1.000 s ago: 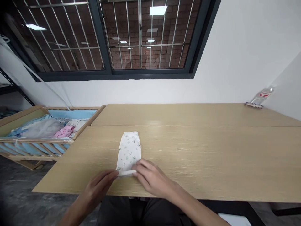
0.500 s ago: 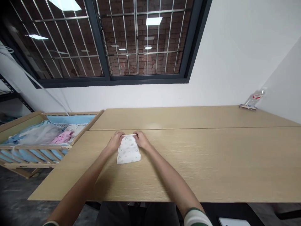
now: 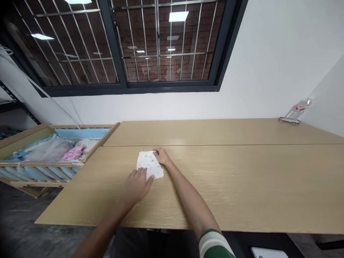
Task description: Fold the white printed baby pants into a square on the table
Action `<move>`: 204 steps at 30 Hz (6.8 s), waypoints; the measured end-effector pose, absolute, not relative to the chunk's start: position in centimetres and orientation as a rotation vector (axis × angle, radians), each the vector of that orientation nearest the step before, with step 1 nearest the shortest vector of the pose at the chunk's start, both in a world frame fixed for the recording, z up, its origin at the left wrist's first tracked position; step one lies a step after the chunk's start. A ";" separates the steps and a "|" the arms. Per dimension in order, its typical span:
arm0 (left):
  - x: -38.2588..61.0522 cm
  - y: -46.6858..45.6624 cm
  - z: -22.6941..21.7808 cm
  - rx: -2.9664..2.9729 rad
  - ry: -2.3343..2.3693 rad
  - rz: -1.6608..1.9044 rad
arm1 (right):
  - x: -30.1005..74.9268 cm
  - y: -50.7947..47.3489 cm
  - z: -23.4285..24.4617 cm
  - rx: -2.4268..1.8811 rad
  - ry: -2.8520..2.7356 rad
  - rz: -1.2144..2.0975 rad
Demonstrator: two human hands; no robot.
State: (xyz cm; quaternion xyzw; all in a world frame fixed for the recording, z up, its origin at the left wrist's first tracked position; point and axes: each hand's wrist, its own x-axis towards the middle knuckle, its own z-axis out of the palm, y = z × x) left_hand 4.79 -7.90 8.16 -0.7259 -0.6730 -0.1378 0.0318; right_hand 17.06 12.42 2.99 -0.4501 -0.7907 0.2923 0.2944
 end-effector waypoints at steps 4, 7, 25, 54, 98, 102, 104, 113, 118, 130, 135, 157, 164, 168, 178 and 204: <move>6.7 -12.4 4.7 -2.123 -1.980 -0.499 | 17.4 12.1 3.1 -1.222 -2.078 0.805; 6.7 -13.4 2.5 -2.063 -1.956 -0.556 | 18.1 11.8 3.5 -1.233 -2.086 0.804; 6.2 -14.3 0.6 -2.044 -1.918 -0.668 | 15.1 -1.3 6.5 -0.138 -2.901 0.727; 6.0 -14.1 1.3 -2.054 -2.046 -0.623 | 14.8 12.3 4.3 -0.619 -2.930 0.404; -3.4 -6.7 4.4 -2.630 -1.899 -0.742 | 22.9 -0.2 6.9 -1.037 -2.487 0.476; -3.0 -3.7 5.8 -2.539 -2.073 -0.706 | 21.8 1.7 6.5 -1.156 -2.252 0.627; -2.5 -1.9 6.2 -2.474 -2.180 -0.637 | 21.2 2.8 6.2 -1.255 -2.143 0.626; 0.7 2.8 5.5 -2.155 -2.396 -0.333 | 19.0 5.9 5.0 -1.639 -1.962 0.457; 1.2 2.7 4.7 -2.053 -2.372 -0.375 | 18.9 6.4 3.5 -1.625 -1.900 0.419; 3.6 0.4 3.6 -2.251 -1.718 -1.095 | 19.2 4.6 3.9 -1.081 -2.280 0.161; 5.2 0.2 2.0 -2.469 -1.766 -0.886 | 18.8 4.8 2.0 -0.958 -2.562 0.165; 1.8 0.2 0.0 -2.235 -1.980 -0.705 | 20.3 4.3 3.1 -1.275 -2.498 0.375; -0.5 0.5 3.6 -2.582 -1.702 -0.829 | 22.2 4.3 4.4 -0.977 -2.464 0.311; -1.6 0.5 4.1 -2.658 -1.742 -0.780 | 22.8 4.2 4.8 -0.884 -2.456 0.341; -1.8 1.6 2.3 -2.578 -1.772 -1.013 | 22.2 6.5 2.1 -0.849 -2.217 0.475; 2.1 -6.2 4.2 -2.035 -2.520 -0.860 | 18.7 9.0 3.7 -1.251 -1.865 1.048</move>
